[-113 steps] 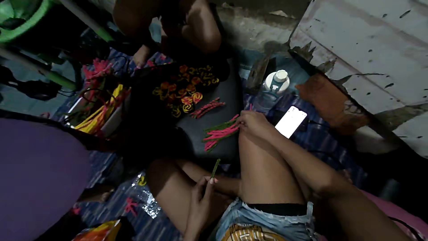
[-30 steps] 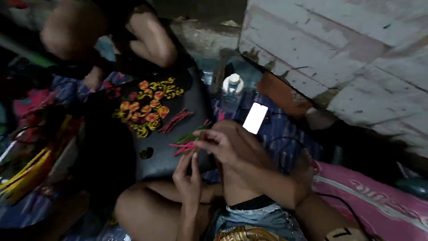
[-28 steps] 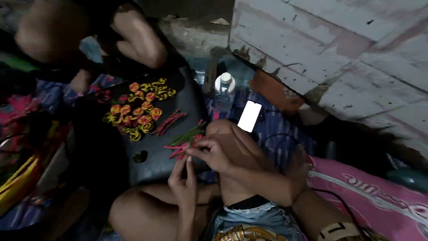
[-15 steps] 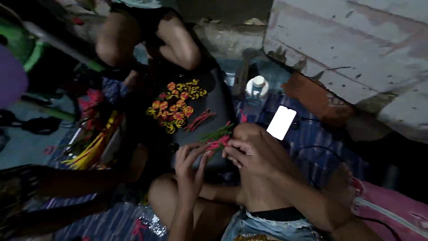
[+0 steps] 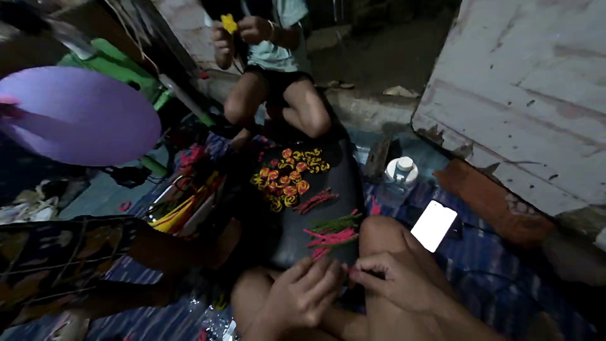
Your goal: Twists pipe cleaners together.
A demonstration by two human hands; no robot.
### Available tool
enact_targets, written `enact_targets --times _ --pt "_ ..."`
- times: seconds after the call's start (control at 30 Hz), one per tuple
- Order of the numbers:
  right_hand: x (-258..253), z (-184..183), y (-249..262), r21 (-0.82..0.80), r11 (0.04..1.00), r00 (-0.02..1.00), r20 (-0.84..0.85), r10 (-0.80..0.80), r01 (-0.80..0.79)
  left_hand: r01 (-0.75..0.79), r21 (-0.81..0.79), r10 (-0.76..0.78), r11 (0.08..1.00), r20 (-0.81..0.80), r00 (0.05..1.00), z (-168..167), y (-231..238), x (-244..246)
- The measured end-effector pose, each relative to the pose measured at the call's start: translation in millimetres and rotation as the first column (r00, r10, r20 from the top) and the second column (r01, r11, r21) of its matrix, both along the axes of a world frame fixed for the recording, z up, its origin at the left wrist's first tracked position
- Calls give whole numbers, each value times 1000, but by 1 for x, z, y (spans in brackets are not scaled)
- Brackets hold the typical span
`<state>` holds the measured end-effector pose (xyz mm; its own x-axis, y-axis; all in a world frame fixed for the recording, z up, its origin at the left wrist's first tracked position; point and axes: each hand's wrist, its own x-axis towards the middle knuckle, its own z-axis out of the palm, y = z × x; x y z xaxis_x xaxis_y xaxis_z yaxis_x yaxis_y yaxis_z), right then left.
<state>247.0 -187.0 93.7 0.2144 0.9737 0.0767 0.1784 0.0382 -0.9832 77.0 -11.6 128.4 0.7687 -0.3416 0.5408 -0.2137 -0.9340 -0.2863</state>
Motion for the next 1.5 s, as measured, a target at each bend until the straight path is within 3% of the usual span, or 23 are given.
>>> enact_targets --times 0.07,0.13,0.23,0.3,0.37,0.43,0.47,0.53,0.57,0.6,0.63,0.67,0.7,0.73,0.77,0.83,1.07,1.17,1.23,1.3,1.37,1.43,1.5 --pt "0 4 -2 7 999 990 136 41 -42 60 108 -55 992 -51 997 4 0 -5" --pt "-1 3 -1 52 996 960 274 56 -73 75 51 -68 996 -121 990 2 -1 -8" --pt "-5 -3 2 162 982 865 501 4 -98 -45 -374 -59 926 -261 964 -13 -4 -11" --pt "-7 -10 5 314 938 755 648 -98 -148 -216 -754 -150 620 -384 911 -21 -7 -16" --pt "-8 -13 8 452 863 651 728 -213 -223 -417 -905 -336 84 -419 843 -22 -10 -22" --pt "-11 -10 11 521 806 555 773 -306 -281 -607 -702 -505 -373 -395 767 -23 -13 -24" --pt "-11 -10 11 524 798 505 796 -333 -300 -654 -557 -561 -512 -359 746 -25 -17 -24" --pt "-12 -14 11 515 797 460 817 -347 -315 -642 -406 -568 -650 -302 766 -35 -29 -27" --pt "-13 -20 11 516 800 490 806 -333 -305 -606 -470 -513 -641 -325 794 -41 -34 -31" --pt "-13 -26 10 502 816 552 782 -288 -286 -551 -631 -411 -546 -371 833 -45 -38 -35" --pt "-14 -30 9 468 842 639 741 -208 -269 -485 -822 -282 -300 -409 868 -49 -39 -39" --pt "-14 -30 6 402 877 735 672 -88 -263 -415 -908 -154 52 -418 895 -51 -37 -42" --pt "-14 -26 3 306 913 816 576 49 -271 -341 -854 -36 392 -385 922 -50 -34 -45" --pt "-14 -18 1 190 939 870 462 171 -286 -247 -726 28 642 -300 954 -50 -31 -46" --pt "-15 -9 0 79 948 900 347 263 -307 -162 -593 41 789 -212 976 -51 -28 -47" --pt "-19 -1 1 -43 939 924 166 344 -342 -32 -452 -27 891 -123 992 -50 -23 -47" --pt "-20 -2 5 -141 925 935 -88 344 -354 -10 -536 -124 844 -214 969 -35 -20 -47" --pt "-16 3 6 -201 903 925 -67 374 -380 29 -416 -132 909 -221 966 -30 -23 -47" --pt "-13 2 4 -158 904 909 65 411 -397 -1 -506 -152 863 -261 953 -37 -25 -46" --pt "-14 -12 1 29 936 892 314 325 -351 -155 -736 -177 659 -352 919 -47 -30 -47" --pt "-16 -26 2 173 939 815 558 154 -296 -355 -875 -229 328 -439 869 -54 -33 -46" --pt "-17 -37 7 236 929 711 702 41 -287 -490 -870 -271 60 -487 831 -60 -33 -44" --pt "-18 -45 12 255 923 640 768 -13 -288 -593 -794 -316 -131 -534 785 -63 -32 -41"
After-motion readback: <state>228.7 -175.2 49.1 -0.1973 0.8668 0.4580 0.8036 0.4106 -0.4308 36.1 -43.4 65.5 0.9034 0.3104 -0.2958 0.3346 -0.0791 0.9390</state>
